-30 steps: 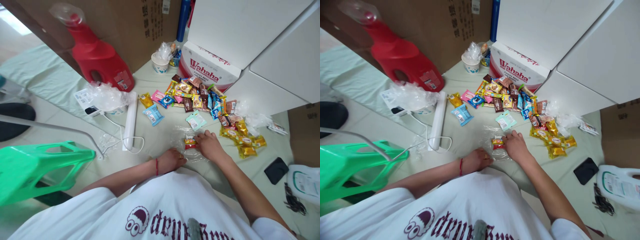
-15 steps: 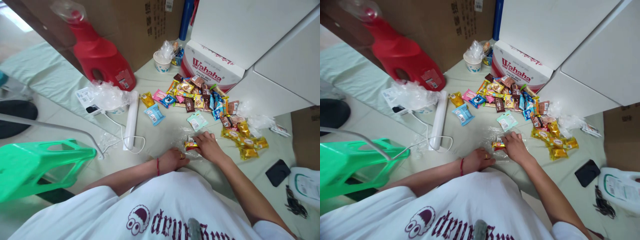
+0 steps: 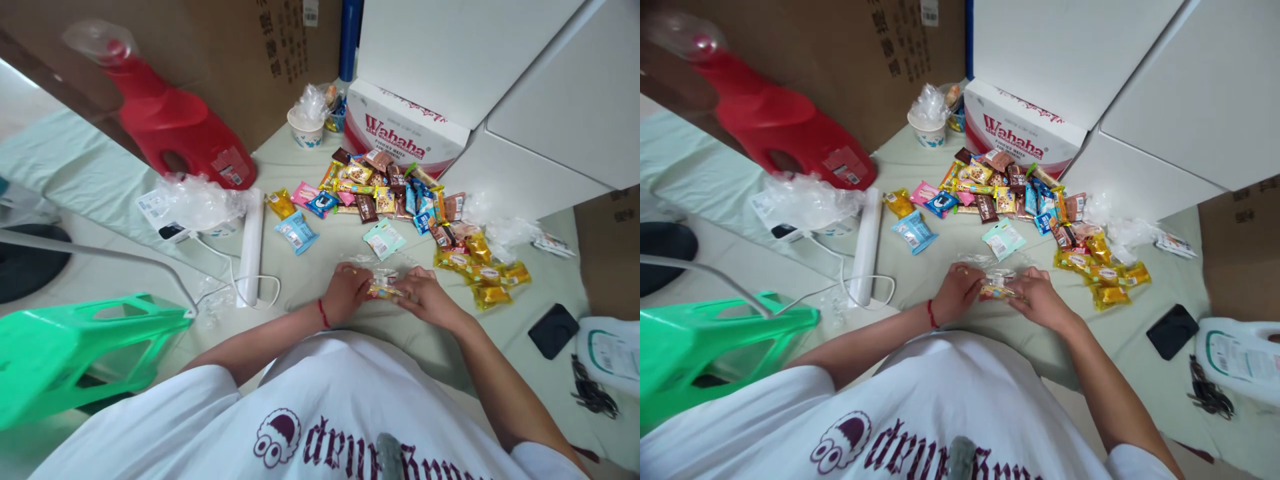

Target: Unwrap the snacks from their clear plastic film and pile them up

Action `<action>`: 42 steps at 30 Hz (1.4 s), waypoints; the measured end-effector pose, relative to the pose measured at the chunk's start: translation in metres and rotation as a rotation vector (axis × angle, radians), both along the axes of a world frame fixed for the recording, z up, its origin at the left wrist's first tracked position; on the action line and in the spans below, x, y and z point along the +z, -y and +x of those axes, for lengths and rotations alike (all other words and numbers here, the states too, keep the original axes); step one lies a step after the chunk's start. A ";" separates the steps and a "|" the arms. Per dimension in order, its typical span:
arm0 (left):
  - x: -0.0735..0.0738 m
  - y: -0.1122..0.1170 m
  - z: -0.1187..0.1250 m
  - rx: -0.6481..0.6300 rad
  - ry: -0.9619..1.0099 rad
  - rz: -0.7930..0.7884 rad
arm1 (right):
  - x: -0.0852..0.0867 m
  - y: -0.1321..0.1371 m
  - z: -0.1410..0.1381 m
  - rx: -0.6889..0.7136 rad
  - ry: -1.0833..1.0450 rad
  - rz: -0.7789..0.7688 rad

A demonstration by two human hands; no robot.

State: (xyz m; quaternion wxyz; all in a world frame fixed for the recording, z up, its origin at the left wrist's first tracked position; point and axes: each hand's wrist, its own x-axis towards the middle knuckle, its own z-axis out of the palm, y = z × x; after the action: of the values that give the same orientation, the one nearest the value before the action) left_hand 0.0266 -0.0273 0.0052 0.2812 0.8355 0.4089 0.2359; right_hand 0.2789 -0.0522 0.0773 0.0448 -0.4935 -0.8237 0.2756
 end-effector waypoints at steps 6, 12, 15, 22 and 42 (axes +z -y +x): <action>-0.009 -0.009 0.000 0.067 0.014 -0.065 | -0.026 -0.021 0.005 -0.245 -0.187 -0.137; -0.017 -0.040 -0.018 0.177 -0.055 -0.197 | -0.054 -0.034 -0.003 -0.365 -0.104 -0.195; -0.007 -0.054 -0.038 0.396 -0.067 -0.124 | -0.054 -0.035 -0.005 -0.350 -0.044 -0.147; 0.054 0.002 -0.023 0.230 0.006 0.417 | -0.053 -0.037 -0.011 -0.351 0.080 -0.114; 0.013 0.019 0.029 -0.107 -0.368 0.223 | -0.029 -0.114 -0.049 0.100 0.313 0.139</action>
State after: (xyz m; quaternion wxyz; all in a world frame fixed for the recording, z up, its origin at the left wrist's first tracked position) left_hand 0.0557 -0.0467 0.0184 0.1197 0.9109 0.3798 0.1081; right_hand 0.2300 0.0619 0.0480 -0.0638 -0.4847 -0.8611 0.1399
